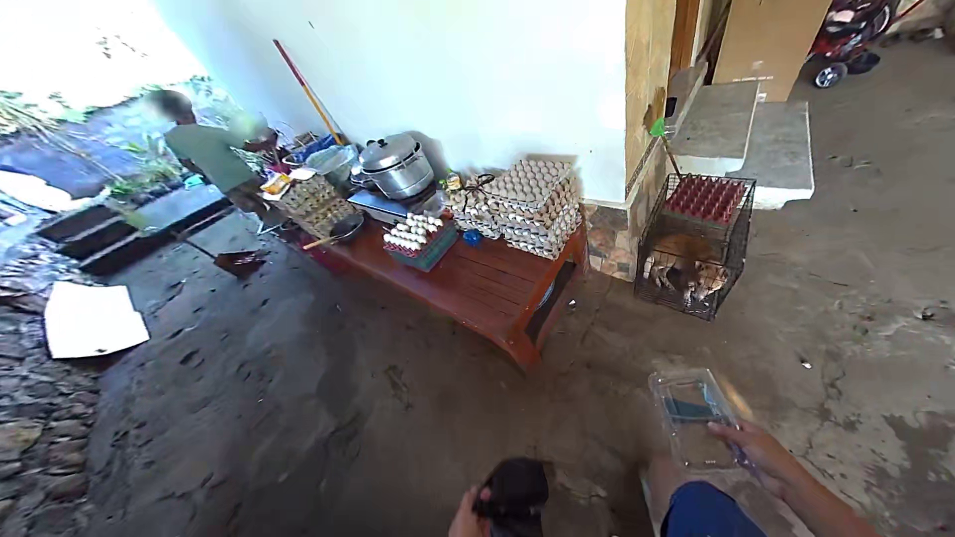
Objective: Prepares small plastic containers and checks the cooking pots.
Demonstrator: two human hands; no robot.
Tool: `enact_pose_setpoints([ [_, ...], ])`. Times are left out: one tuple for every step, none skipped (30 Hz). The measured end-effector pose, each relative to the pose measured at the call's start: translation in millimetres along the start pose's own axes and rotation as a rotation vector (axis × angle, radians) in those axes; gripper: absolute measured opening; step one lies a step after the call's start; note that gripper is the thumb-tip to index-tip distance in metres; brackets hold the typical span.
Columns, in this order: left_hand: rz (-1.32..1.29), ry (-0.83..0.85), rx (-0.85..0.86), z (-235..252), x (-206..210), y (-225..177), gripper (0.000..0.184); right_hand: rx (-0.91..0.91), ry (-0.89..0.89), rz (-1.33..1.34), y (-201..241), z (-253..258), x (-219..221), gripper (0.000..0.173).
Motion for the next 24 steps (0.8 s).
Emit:
enact_pose_setpoints([
  [0.004, -0.027, 0.018, 32, 23, -21, 0.025, -0.006, -0.031, -0.001, 14, 13, 7, 0.025],
  [0.008, -0.051, 0.028, 60, 46, -44, 0.023, -0.006, -0.059, 0.004, 27, 27, 16, 0.025],
  [-0.004, -0.062, 0.035, 87, 69, -70, 0.022, -0.008, -0.091, 0.015, 39, 44, 25, 0.024],
  [-0.026, -0.077, 0.043, 111, 92, -96, 0.021, -0.012, -0.117, 0.035, 52, 64, 34, 0.021],
  [-0.062, -0.085, 0.057, 133, 114, -120, 0.019, -0.015, -0.131, 0.067, 65, 85, 43, 0.019],
  [-0.101, -0.094, 0.073, 154, 135, -145, 0.016, -0.015, -0.134, 0.091, 78, 105, 52, 0.017],
  [-0.139, -0.102, 0.092, 176, 156, -172, 0.015, -0.012, -0.134, 0.115, 95, 126, 63, 0.017],
  [-0.173, -0.104, 0.109, 197, 179, -197, 0.014, -0.001, -0.136, 0.144, 113, 145, 74, 0.020],
  [-0.186, -0.116, 0.127, 220, 199, -219, 0.012, 0.011, -0.141, 0.160, 130, 158, 88, 0.023],
  [-0.206, -0.120, 0.141, 244, 220, -241, 0.012, 0.009, -0.135, 0.160, 151, 169, 105, 0.024],
  [-0.222, -0.114, 0.155, 269, 244, -264, 0.015, -0.010, -0.116, 0.153, 178, 179, 124, 0.024],
  [-0.233, -0.095, 0.165, 292, 268, -282, 0.020, -0.031, -0.086, 0.151, 205, 187, 142, 0.025],
  [-0.234, -0.077, 0.174, 314, 290, -296, 0.023, -0.055, -0.060, 0.141, 230, 194, 160, 0.023],
  [-0.233, -0.062, 0.182, 334, 312, -305, 0.025, -0.082, -0.029, 0.123, 254, 202, 177, 0.020],
  [-0.242, -0.055, 0.188, 354, 332, -313, 0.025, -0.113, 0.009, 0.101, 278, 212, 195, 0.018],
  [-0.261, -0.050, 0.195, 373, 352, -320, 0.027, -0.142, 0.044, 0.070, 304, 223, 212, 0.019],
  [-0.275, -0.057, 0.196, 393, 370, -328, 0.029, -0.175, 0.064, 0.036, 330, 235, 230, 0.021],
  [-0.278, -0.060, 0.199, 411, 388, -336, 0.030, -0.218, 0.075, -0.004, 358, 247, 247, 0.023],
  [-0.274, -0.054, 0.206, 428, 407, -343, 0.031, -0.274, 0.074, -0.055, 388, 259, 264, 0.025],
  [-0.262, -0.043, 0.211, 444, 424, -348, 0.034, -0.321, 0.065, -0.112, 416, 269, 281, 0.028],
  [-0.238, -0.028, 0.215, 458, 436, -350, 0.035, -0.343, 0.062, -0.156, 440, 278, 298, 0.033],
  [-0.205, -0.002, 0.222, 471, 450, -352, 0.036, -0.359, 0.066, -0.178, 465, 289, 313, 0.038],
  [-0.152, 0.016, 0.232, 480, 465, -352, 0.035, -0.384, 0.080, -0.185, 490, 304, 327, 0.041],
  [-0.084, 0.016, 0.246, 488, 477, -351, 0.035, -0.413, 0.088, -0.181, 513, 321, 341, 0.041],
])
Point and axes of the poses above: each hand's wrist, its own z-axis towards the middle knuckle, its own x-axis out of the palm, y = z × x, the point moved 4 cm from there along z, towards the middle knuckle, and after that the axes turned 4 degrees about x, right-handed, at the moved point
